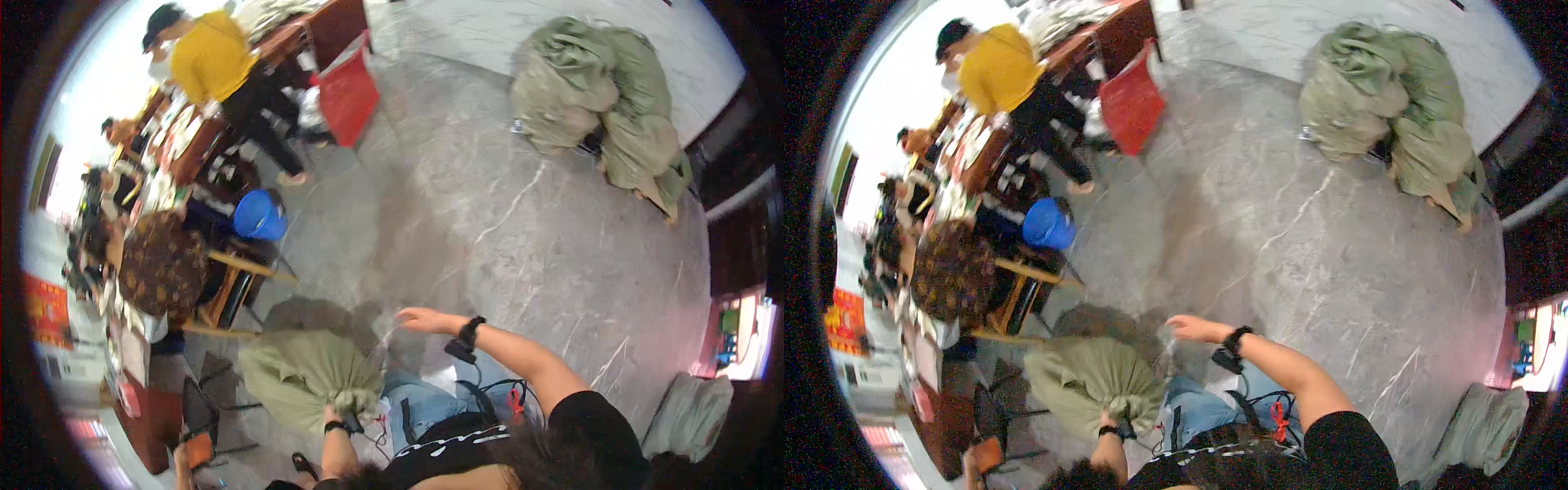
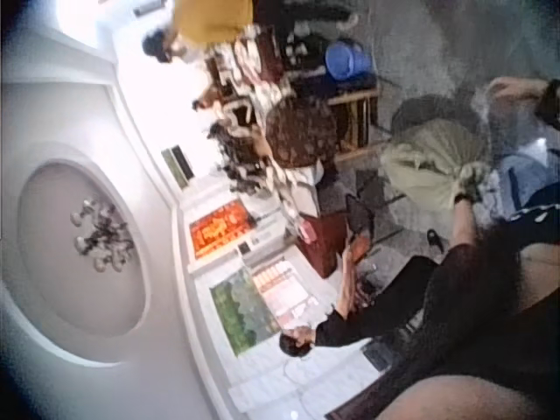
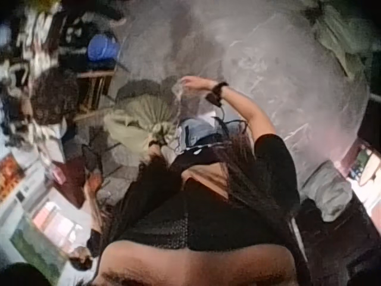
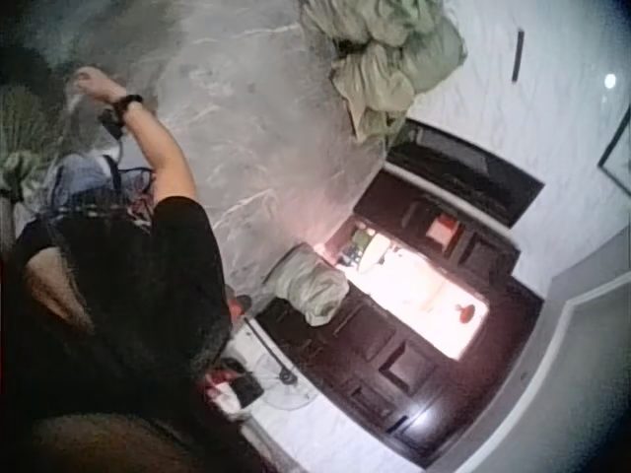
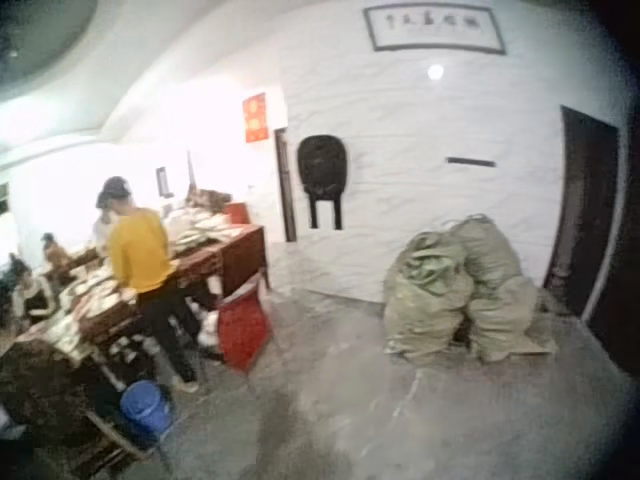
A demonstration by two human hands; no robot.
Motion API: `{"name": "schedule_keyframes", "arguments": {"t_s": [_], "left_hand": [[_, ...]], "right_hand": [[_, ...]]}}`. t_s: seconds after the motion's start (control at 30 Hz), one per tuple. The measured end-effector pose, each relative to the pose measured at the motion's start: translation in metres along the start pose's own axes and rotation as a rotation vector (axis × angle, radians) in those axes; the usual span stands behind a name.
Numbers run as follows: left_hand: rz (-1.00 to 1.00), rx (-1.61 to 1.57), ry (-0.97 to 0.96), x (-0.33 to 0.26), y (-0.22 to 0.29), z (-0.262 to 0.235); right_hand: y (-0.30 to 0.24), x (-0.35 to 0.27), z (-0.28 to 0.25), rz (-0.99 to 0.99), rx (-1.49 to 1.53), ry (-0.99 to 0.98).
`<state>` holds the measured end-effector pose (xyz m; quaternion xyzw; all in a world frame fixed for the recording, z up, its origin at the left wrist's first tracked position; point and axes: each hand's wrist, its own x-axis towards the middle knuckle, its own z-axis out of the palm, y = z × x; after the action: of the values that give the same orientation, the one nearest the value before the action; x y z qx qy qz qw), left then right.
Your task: Packing finished white slippers into plastic bags and placing them into a large collection sack.
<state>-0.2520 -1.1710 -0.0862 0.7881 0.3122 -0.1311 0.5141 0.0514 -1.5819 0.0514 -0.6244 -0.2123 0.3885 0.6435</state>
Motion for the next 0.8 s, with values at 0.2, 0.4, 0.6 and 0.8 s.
{"name": "schedule_keyframes", "arguments": {"t_s": [0.2, 0.4, 0.6, 0.8], "left_hand": [[-0.407, -0.686, 0.131, 0.027, 0.121, 0.081], [-0.431, -0.523, 0.027, 0.084, 0.209, 0.159], [-0.468, -0.401, -0.049, 0.165, 0.304, 0.240], [-0.548, -0.278, -0.042, 0.218, 0.416, 0.333]], "right_hand": [[0.085, -0.315, -0.201, 0.322, -0.186, 0.609], [0.137, -0.484, -0.254, 0.704, 0.459, 1.048], [0.101, -0.421, -0.385, 0.646, 0.430, 0.948], [0.054, -0.377, -0.547, 0.528, 0.592, 0.855]]}}
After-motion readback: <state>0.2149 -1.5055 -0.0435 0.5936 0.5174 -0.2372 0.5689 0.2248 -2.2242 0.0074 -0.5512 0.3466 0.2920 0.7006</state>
